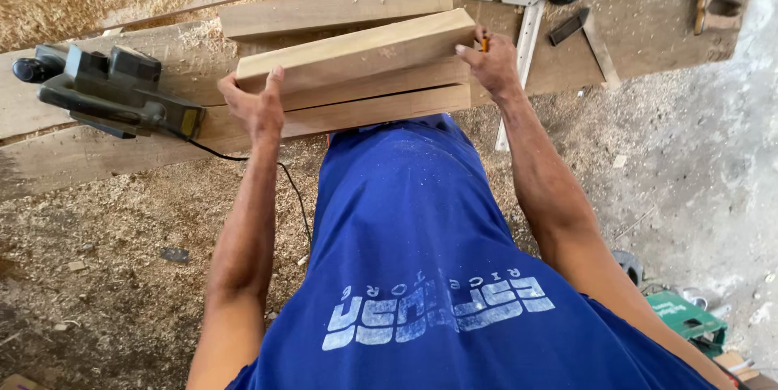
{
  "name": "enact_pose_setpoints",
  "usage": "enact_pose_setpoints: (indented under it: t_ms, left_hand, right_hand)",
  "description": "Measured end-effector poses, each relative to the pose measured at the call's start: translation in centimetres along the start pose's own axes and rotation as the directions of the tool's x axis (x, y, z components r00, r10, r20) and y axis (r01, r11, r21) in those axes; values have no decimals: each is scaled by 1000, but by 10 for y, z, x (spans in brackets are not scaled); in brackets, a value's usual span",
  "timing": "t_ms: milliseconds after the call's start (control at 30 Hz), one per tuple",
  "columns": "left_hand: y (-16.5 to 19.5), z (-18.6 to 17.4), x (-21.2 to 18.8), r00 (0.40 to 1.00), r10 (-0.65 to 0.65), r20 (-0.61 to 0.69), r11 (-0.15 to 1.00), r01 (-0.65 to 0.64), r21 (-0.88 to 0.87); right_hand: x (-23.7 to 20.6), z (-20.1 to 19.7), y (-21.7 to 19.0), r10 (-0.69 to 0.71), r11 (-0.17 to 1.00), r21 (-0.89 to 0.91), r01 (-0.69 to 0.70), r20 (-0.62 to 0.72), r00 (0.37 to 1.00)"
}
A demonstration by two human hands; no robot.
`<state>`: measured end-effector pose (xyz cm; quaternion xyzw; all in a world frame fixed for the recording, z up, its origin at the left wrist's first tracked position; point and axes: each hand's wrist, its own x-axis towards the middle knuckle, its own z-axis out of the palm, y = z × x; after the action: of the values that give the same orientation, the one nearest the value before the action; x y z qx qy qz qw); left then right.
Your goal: The person arranges wooden slats on a workbench, positions a metal square and straightedge on the wood, and marks measurement lines with a pencil. They then reposition the boards, mark additional pieces, and carry a wooden panel across the workshop.
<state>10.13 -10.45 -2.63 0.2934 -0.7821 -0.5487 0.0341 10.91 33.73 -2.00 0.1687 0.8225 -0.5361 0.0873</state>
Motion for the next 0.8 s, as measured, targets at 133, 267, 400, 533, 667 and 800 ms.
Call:
enact_pose_setpoints:
  t_ms: [133,267,400,533,667,800]
  left_hand:
    - [-13,1,-29,984,173,-47,964,-159,213]
    - [-17,9,-35,950,308,-46,886,-269,377]
    - [-15,31,-71,737,675,-11,572,-515,639]
    - [15,86,-116,571,677,465,496,-820,286]
    - [40,152,-146,499,531,685,333,-866,373]
    - [29,169,-154,525,542,655,301,-850,432]
  right_hand:
    - [-45,-14,-2,-31,983,178,36,-31,999]
    - [-70,-10,7,57,982,184,-36,-110,992]
    - [-76,1,36,-64,987,134,91,-195,979]
    - [-63,-8,62,14,1000,8,-13,-163,987]
    - [-50,-19,67,-374,878,236,417,-206,904]
    - [-47,-8,44,-307,865,486,127,311,900]
